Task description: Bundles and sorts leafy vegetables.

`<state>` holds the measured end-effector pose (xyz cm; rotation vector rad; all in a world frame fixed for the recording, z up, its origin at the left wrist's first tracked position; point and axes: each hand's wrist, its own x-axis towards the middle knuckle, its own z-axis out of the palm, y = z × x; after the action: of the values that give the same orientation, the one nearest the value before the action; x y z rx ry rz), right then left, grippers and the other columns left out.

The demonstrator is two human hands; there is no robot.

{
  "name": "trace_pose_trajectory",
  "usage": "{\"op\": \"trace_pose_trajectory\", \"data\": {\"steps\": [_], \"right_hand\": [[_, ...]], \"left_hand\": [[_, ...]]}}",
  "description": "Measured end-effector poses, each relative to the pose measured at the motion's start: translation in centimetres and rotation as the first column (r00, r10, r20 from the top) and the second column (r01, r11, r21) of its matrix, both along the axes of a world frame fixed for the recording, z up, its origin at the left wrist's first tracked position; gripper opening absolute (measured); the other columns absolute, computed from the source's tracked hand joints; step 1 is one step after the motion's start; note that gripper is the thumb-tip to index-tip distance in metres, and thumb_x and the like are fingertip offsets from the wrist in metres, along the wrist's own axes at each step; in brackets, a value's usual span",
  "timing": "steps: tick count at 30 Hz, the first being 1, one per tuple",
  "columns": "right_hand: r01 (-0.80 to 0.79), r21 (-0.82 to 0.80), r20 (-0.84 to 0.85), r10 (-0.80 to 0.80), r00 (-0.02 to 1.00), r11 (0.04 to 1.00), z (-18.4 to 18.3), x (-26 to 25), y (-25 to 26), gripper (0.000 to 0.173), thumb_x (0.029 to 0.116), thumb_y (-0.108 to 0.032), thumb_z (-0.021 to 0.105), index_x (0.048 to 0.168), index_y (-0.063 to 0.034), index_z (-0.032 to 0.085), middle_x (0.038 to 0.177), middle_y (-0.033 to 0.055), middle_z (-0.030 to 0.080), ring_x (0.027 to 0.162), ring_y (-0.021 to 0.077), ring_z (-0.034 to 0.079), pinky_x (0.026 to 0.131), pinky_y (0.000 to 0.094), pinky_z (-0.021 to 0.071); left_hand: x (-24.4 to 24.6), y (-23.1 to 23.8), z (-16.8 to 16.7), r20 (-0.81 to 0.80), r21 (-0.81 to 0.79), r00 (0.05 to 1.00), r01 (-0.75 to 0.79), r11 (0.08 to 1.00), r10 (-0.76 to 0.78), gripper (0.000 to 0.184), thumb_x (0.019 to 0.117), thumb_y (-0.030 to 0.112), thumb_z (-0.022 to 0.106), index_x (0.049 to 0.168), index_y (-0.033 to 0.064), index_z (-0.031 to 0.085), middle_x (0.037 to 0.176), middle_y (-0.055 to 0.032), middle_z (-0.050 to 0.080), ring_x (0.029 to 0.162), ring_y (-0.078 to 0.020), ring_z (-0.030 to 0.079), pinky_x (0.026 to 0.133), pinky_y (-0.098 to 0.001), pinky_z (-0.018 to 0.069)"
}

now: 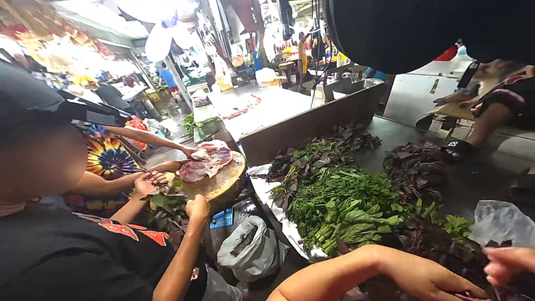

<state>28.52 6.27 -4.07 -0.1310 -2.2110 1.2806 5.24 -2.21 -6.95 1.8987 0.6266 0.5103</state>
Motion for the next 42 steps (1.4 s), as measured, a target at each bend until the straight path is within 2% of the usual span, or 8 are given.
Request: {"op": "trace_pose_trajectory", "data": {"steps": [5,10,14,20,24,31,39,42], "right_hand": [[0.248,0.779,-0.045,-0.343,0.938,0.575,0.5,-5.0,-7.3,0.025,0.1022,-0.027,0.063,0.108,-0.0098,0.079,0.09,0.007,0.077,0.086,0.0208,0.073,0.087,0.0395,0.0566],[0.319,-0.061,-0.596,-0.291,0.748,0.946,-4.5,-6.7,-9.3,0.032,0.101,-0.026,0.066,0.131,-0.0159,0.07,0.126,0.0021,0.072,0.116,0.0125,0.068,0.101,0.0264,0.0559],[0.078,-0.546,-0.634,-0.472,0.612,0.834,-5.5,-6.0,-5.5,0.062,0.091,-0.055,0.067,0.14,-0.0172,0.063,0.138,0.003,0.066,0.129,0.0184,0.061,0.108,0.0384,0.0507],[0.176,0.028,-0.057,-0.175,0.983,0.984,0.4,-2.1,-0.6,0.06,0.0893,-0.053,0.072,0.125,-0.004,0.069,0.107,0.002,0.075,0.103,0.0111,0.068,0.095,0.0311,0.0553],[0.279,0.761,-0.016,-0.412,0.911,0.586,2.1,-5.9,-7.3,0.025,0.1024,-0.027,0.06,0.108,-0.0115,0.079,0.096,0.0033,0.078,0.094,0.0153,0.073,0.102,0.0448,0.0506],[0.181,-0.427,-0.626,-0.434,0.648,0.886,-3.8,-6.4,-6.2,0.057,0.0916,-0.056,0.065,0.134,-0.0178,0.068,0.132,0.0014,0.069,0.125,0.0163,0.064,0.109,0.0346,0.05],[0.281,0.677,-0.006,-0.376,0.927,0.681,1.2,-5.1,-7.1,0.027,0.1005,-0.027,0.061,0.106,-0.0101,0.081,0.094,0.0023,0.078,0.092,0.0121,0.073,0.099,0.0419,0.0513],[0.501,0.366,-0.434,-0.332,0.838,0.784,-2.3,-6.4,-10.6,0.02,0.1051,-0.021,0.059,0.112,-0.0119,0.076,0.107,0.0033,0.077,0.106,0.0137,0.071,0.112,0.0383,0.0481]], "left_hand": [[-0.8,1.2,0.3,-0.015,0.04,0.975,-0.222,0.974,0.223,0.029,0.1014,0.003,0.054,0.124,-0.0117,0.063,0.111,-0.0214,0.069,0.1,-0.021,0.066,0.093,-0.038,0.0526],[-3.2,2.7,-0.7,0.479,-0.265,0.841,-0.137,0.954,0.253,0.018,0.1057,0.022,0.043,0.118,0.012,0.05,0.07,0.0098,0.054,0.056,0.0014,0.05,0.052,-0.0155,0.0443],[-2.6,1.9,-0.4,0.554,-0.149,0.821,-0.07,0.986,0.141,0.016,0.1079,0.028,0.048,0.115,0.0141,0.053,0.075,0.0092,0.058,0.061,-0.0006,0.055,0.056,-0.0177,0.0482],[-1.3,2.6,-0.4,0.116,-0.076,0.993,-0.006,0.997,0.014,0.027,0.1073,0.023,0.046,0.12,0.003,0.058,0.07,0.0048,0.055,0.055,-0.0011,0.051,0.051,-0.0177,0.0446],[-1.4,3.2,-1.0,0.253,0.009,0.94,-0.237,0.972,0.227,0.03,0.1033,0.011,0.047,0.126,-0.0045,0.059,0.102,-0.0015,0.066,0.087,0.0027,0.06,0.083,-0.0191,0.052],[-3.1,-0.6,1.2,0.474,-0.027,0.852,-0.241,0.97,0.225,0.029,0.1062,0.021,0.044,0.125,0.0006,0.052,0.074,0.0049,0.056,0.058,-0.0022,0.052,0.053,-0.0193,0.0466],[-1.2,1.6,-0.2,0.075,0.038,0.972,-0.225,0.974,0.222,0.031,0.1044,0.015,0.048,0.127,-0.0024,0.061,0.097,-0.0042,0.067,0.081,-0.0011,0.061,0.077,-0.0234,0.0541],[-1.5,1.9,-0.7,0.435,-0.098,0.844,-0.302,0.948,0.314,0.026,0.1067,0.016,0.043,0.122,0.0006,0.057,0.085,0.0021,0.064,0.072,-0.0025,0.061,0.07,-0.0218,0.0548]]}}
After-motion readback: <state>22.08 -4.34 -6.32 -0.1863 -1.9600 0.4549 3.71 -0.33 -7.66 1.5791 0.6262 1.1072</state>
